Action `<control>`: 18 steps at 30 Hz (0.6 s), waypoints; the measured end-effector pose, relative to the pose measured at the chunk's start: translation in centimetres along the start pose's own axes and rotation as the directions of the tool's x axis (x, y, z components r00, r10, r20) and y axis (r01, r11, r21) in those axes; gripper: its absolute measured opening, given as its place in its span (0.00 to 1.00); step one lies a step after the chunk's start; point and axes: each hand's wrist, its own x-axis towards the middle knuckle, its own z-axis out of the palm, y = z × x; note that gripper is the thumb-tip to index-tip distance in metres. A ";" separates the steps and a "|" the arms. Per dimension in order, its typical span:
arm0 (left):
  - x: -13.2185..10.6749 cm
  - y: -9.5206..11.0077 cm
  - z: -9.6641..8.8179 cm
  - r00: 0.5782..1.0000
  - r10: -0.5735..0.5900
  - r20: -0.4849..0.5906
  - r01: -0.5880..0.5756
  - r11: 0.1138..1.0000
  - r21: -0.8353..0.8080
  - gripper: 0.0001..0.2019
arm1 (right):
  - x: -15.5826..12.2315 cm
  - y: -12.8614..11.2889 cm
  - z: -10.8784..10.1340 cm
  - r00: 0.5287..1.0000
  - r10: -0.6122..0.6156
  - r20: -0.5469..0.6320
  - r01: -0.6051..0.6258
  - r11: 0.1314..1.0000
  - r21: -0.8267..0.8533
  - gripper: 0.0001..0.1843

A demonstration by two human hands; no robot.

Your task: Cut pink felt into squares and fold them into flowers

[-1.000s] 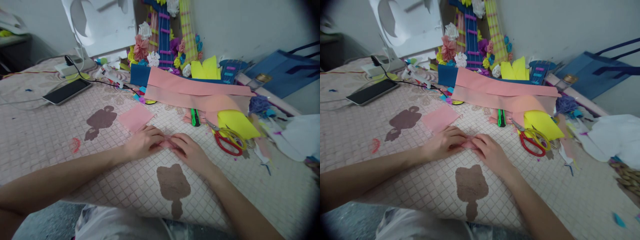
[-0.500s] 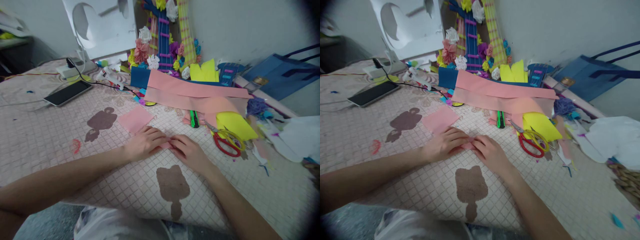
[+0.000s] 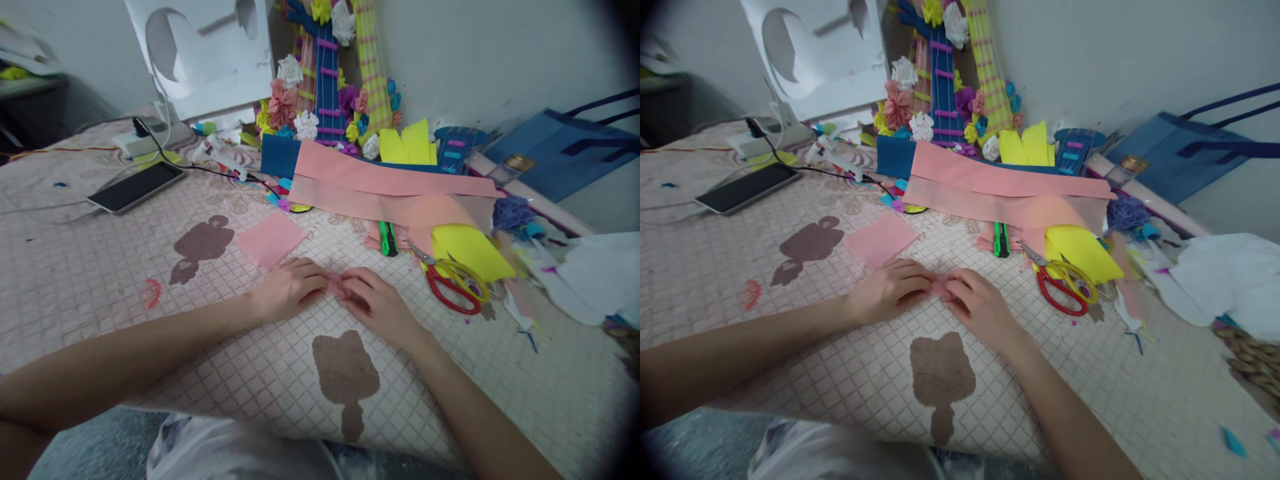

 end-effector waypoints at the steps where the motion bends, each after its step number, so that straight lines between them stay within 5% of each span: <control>1: 0.0 0.0 0.0 1.000 -0.003 0.002 0.003 1.000 0.000 0.09 | 0.0 0.1 0.1 1.000 -0.008 0.000 0.008 1.000 -0.026 0.09; 18: 0.0 0.2 0.4 0.992 -0.049 -0.114 0.044 0.998 -0.048 0.07 | -0.2 0.7 0.2 0.997 -0.060 -0.057 0.058 0.998 -0.037 0.10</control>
